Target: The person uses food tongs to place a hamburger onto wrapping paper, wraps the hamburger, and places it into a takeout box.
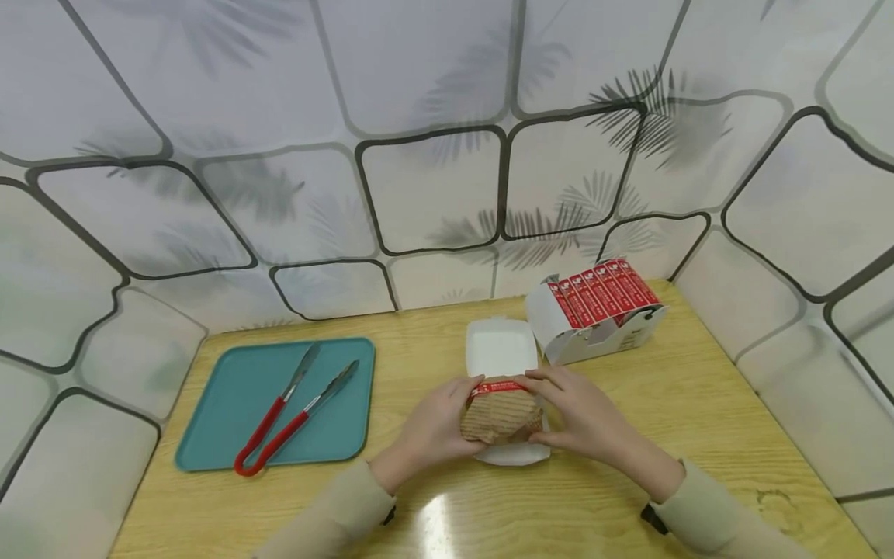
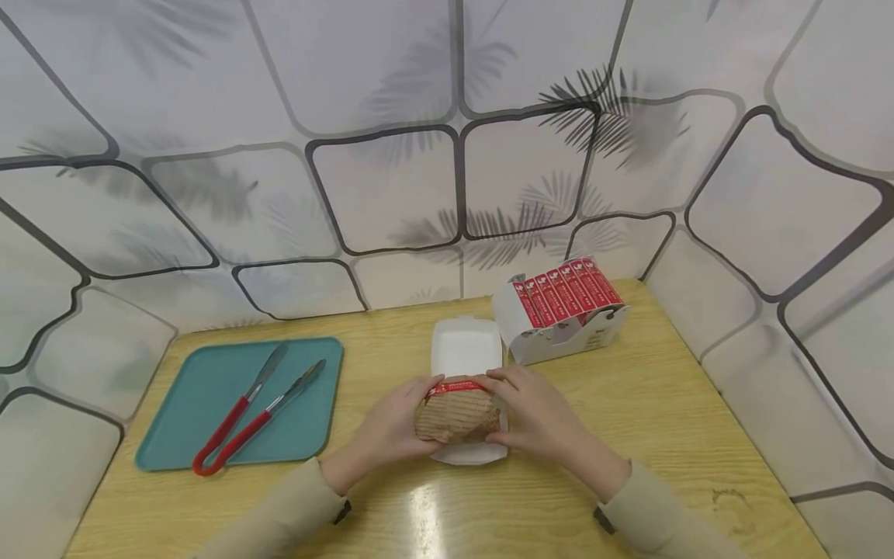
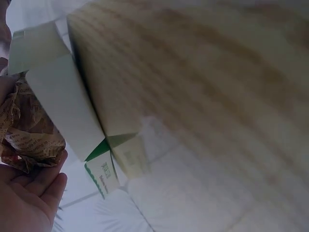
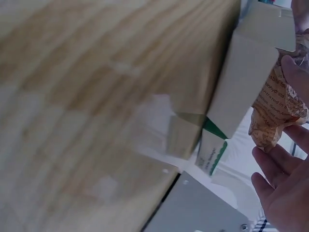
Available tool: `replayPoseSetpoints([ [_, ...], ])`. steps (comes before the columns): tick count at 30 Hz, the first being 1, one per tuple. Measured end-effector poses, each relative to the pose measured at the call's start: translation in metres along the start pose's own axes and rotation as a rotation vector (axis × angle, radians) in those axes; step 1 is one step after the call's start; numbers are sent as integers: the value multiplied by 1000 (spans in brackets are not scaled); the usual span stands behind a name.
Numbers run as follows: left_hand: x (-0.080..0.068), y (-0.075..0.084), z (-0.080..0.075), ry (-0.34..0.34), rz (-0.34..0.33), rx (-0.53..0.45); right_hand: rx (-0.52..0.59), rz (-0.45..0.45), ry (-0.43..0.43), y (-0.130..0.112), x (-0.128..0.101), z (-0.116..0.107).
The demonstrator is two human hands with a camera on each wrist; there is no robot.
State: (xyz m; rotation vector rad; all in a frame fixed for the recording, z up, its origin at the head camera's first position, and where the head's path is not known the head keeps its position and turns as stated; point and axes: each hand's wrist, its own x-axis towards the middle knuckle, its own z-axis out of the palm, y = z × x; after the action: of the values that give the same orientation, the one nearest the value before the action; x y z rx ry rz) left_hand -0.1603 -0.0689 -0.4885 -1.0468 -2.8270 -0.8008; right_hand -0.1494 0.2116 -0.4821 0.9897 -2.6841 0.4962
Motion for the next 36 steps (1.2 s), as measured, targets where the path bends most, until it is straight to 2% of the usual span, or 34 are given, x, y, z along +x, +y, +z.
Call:
replayPoseSetpoints([
  [11, -4, -2, 8, -45, -9, 12, 64, 71, -107, 1, -7, 16],
  [16, -12, -4, 9, -76, -2, 128, 40, 25, -96, -2, -6, 17],
  [21, -18, -5, 6, -162, 33, 261, 8, -4, -113, -3, -5, 19],
  [23, -19, -6, 2, -206, 37, 247, 6, -3, -119, -3, -5, 19],
  [27, -20, -12, -8, -264, 60, 116, 12, 8, -127, -4, -5, 19],
  [29, -21, -15, -13, -264, 83, 62, 10, 9, -129, -4, -5, 18],
  [31, -22, -18, -15, -247, 120, 60, 3, 10, -135, -4, -5, 18],
  [36, -24, -15, -15, -179, 177, 184, -7, 22, -160, -5, -4, 16],
])
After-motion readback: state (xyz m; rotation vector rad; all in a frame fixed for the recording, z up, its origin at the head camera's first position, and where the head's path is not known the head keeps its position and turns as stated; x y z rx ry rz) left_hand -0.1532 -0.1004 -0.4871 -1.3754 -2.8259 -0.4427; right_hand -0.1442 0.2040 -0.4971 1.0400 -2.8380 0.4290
